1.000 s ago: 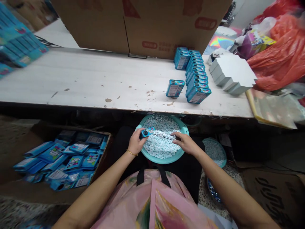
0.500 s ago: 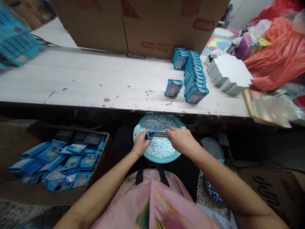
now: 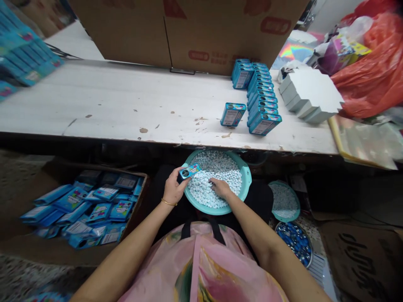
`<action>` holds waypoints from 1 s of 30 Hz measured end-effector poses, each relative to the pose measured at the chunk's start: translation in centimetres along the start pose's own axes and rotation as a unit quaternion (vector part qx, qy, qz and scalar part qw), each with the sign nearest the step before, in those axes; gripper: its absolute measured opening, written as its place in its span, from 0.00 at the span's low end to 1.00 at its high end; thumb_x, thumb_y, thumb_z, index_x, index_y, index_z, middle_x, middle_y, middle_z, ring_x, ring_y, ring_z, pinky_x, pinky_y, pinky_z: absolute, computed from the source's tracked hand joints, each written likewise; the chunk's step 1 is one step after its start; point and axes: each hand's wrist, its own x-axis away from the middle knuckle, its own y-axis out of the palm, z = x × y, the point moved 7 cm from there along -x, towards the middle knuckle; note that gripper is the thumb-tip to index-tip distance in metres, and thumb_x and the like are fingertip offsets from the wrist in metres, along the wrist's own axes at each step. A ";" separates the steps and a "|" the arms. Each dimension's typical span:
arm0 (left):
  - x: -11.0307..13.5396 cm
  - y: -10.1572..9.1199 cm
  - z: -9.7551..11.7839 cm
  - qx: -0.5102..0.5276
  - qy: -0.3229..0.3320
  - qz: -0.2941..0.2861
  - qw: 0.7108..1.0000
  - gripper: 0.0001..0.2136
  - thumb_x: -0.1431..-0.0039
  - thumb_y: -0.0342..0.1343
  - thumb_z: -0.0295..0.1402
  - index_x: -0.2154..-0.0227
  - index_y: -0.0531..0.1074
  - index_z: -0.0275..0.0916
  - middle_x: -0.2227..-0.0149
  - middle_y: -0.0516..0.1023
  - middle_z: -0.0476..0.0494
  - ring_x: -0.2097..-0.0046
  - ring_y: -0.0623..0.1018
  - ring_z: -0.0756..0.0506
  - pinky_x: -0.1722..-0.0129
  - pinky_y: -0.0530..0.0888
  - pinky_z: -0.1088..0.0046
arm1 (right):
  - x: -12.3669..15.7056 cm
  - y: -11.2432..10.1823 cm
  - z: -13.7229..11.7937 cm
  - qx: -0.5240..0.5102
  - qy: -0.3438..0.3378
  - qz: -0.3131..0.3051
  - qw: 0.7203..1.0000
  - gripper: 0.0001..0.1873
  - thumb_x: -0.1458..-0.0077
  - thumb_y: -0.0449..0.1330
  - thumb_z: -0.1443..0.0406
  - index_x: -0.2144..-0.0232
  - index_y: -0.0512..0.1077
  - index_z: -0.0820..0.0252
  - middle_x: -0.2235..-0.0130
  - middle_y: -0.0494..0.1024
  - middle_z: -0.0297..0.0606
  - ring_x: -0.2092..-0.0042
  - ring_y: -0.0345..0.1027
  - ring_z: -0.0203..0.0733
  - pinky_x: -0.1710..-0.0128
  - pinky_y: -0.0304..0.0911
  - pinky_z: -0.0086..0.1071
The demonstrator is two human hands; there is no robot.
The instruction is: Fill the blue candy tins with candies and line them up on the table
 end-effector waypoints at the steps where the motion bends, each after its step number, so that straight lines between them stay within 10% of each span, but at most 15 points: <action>1: 0.0 -0.2 0.0 0.003 -0.003 0.004 1.000 0.17 0.50 0.55 0.37 0.57 0.65 0.39 0.59 0.72 0.44 0.58 0.72 0.45 0.56 0.68 0.67 | 0.0 0.0 0.0 -0.026 -0.011 0.005 1.000 0.18 0.45 0.48 0.65 0.51 0.62 0.51 0.57 0.73 0.33 0.56 0.66 0.37 0.61 0.58 0.27; 12: -0.3 1.6 -0.1 -0.023 0.027 -0.023 0.999 0.17 0.51 0.55 0.33 0.56 0.65 0.40 0.59 0.72 0.44 0.57 0.71 0.44 0.56 0.68 0.67 | 5.7 -7.5 4.3 -0.230 -0.061 0.069 0.969 0.17 0.49 0.54 0.64 0.55 0.65 0.56 0.66 0.72 0.32 0.65 0.65 0.35 0.64 0.57 0.27; 18: 0.4 4.7 1.5 -0.017 0.062 -0.077 0.995 0.17 0.50 0.52 0.30 0.55 0.64 0.40 0.57 0.71 0.44 0.54 0.70 0.43 0.53 0.66 0.65 | 7.3 -12.4 1.1 -0.044 -0.061 0.065 0.995 0.18 0.47 0.53 0.61 0.53 0.65 0.51 0.56 0.73 0.34 0.55 0.65 0.39 0.59 0.56 0.28; 30: 0.6 5.7 1.6 -0.023 0.076 -0.090 0.993 0.18 0.51 0.52 0.29 0.55 0.64 0.39 0.56 0.71 0.42 0.53 0.69 0.43 0.52 0.66 0.64 | 8.0 -14.5 -3.6 0.167 -0.051 0.052 0.983 0.14 0.43 0.44 0.63 0.58 0.66 0.55 0.63 0.72 0.41 0.63 0.67 0.42 0.66 0.57 0.31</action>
